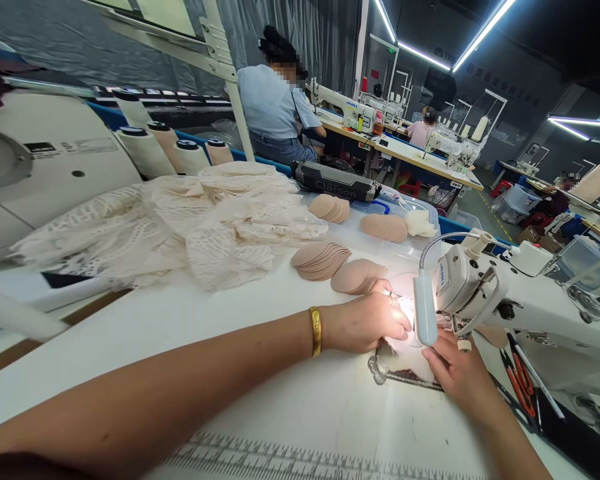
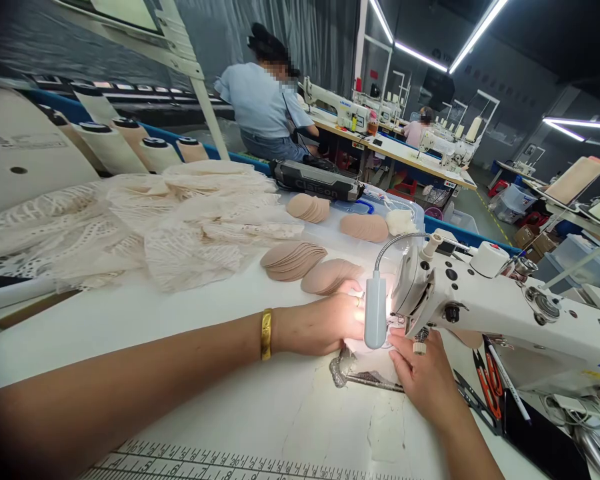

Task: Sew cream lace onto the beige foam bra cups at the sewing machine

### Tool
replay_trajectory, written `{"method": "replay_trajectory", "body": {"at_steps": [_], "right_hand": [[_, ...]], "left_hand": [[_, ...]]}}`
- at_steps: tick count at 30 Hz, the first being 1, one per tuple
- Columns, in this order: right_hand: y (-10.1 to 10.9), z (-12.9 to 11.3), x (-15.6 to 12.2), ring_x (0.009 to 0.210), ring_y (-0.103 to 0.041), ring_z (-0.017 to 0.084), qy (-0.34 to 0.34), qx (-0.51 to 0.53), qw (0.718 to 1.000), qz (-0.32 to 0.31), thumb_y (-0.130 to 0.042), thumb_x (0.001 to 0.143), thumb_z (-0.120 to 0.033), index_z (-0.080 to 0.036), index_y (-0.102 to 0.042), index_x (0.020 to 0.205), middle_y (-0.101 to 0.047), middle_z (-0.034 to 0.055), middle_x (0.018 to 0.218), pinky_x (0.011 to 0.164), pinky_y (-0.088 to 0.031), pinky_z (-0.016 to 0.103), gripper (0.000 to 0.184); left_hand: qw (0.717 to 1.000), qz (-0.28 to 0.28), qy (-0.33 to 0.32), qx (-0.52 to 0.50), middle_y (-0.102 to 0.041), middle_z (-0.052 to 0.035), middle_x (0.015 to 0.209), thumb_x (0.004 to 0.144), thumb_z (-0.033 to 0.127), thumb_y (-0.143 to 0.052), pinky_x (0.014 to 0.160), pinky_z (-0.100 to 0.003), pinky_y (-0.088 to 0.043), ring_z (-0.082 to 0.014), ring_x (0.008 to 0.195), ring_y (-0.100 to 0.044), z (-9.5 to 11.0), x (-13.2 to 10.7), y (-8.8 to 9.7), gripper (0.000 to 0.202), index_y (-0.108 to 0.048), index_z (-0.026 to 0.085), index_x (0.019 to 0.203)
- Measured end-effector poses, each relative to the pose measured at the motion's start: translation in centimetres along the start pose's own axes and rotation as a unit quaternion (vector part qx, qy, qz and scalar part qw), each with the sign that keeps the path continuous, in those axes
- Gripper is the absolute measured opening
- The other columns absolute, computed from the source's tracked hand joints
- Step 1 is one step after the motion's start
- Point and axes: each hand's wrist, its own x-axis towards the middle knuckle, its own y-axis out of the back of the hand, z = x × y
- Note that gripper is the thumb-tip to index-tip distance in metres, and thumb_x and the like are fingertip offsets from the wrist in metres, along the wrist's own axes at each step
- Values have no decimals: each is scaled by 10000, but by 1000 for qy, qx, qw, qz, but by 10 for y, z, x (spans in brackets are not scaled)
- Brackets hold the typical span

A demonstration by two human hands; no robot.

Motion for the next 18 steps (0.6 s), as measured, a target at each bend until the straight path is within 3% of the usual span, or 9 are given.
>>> {"method": "replay_trajectory", "body": {"at_steps": [12,18], "right_hand": [[3,0,4,1159,-693,267,25,-43,999,10,-511,1039,-250,-263,-705,1230,-759,44,1257,990,-529,451,272],[6,0,-3,1099,-688,300,11,-50,998,27,-485,1062,-306,-265,-691,1221,-769,78,1162,967,-529,512,263]], "left_hand": [[999,-3,18,27,-770,-7,1076,720,4,-599,871,-421,-325,-224,892,-629,2,0,-6,284,-673,220,890],[999,5,19,26,-747,-8,958,677,-20,-574,845,-426,-320,-224,891,-636,3,-1,-8,288,-618,212,841]]}}
